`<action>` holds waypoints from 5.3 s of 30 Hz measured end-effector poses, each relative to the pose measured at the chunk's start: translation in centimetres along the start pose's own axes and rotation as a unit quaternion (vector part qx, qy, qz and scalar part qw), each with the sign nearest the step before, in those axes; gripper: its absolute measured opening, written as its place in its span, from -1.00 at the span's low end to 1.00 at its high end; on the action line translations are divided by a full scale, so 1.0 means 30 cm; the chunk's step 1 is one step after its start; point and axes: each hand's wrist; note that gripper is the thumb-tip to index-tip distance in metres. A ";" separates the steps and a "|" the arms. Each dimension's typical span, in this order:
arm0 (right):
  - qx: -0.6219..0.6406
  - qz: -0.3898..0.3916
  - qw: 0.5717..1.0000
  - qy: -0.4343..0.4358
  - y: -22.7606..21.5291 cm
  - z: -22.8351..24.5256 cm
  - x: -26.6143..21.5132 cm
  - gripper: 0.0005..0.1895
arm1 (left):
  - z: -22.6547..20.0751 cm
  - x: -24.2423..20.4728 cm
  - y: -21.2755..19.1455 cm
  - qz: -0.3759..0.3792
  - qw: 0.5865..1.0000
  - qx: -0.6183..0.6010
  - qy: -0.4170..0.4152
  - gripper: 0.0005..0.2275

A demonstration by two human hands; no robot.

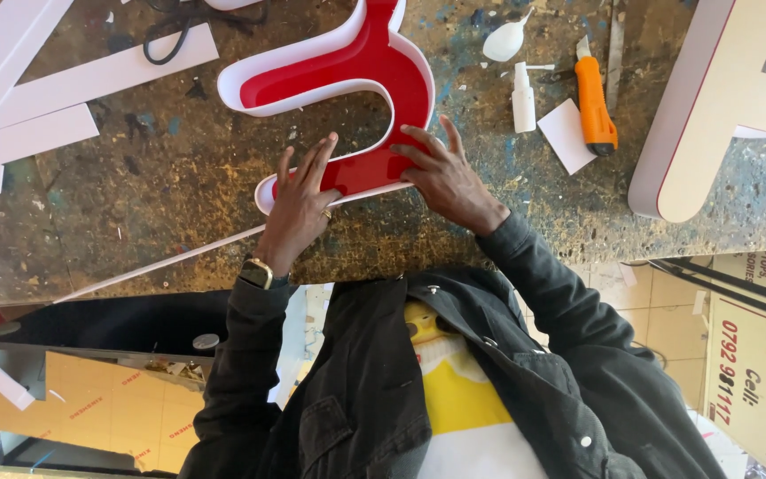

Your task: The person is assembling a large, red and white letter 'M' on a workbench. They use a spray bottle to apply a liquid to the edges of the letter and press the pieces together. They also use a utility knife to trim excess material from the edges of the letter.

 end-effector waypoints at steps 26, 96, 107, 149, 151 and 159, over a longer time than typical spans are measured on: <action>-0.097 0.024 0.993 0.064 0.036 0.076 0.001 -0.92 | -0.001 0.002 0.016 0.002 1.000 0.002 0.002 -0.80; 0.124 0.264 0.886 0.360 -0.166 0.078 0.195 -0.62 | 0.027 0.038 -0.059 0.028 0.999 0.006 0.032 -0.89; 0.127 0.204 0.920 0.309 -0.141 0.102 0.171 -0.67 | 0.028 0.035 -0.053 0.037 0.999 0.017 0.034 -0.87; 0.274 0.118 0.905 0.303 -0.301 -0.016 0.198 -0.77 | 0.028 0.020 -0.040 0.037 0.998 0.027 0.040 -0.90; 0.334 0.082 0.879 0.330 -0.293 -0.126 0.141 -0.72 | 0.018 0.020 -0.031 0.033 0.998 0.027 0.040 -0.90; 0.335 -0.172 0.886 0.271 -0.115 -0.468 0.180 -0.27 | 0.012 0.010 -0.010 -0.011 0.999 0.020 0.034 -0.90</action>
Point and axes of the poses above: each hand's wrist, its own x-axis towards the middle knuckle, its own y-axis out of the palm, z = x × y, and after that the axes turned 13 degrees about y, right-handed
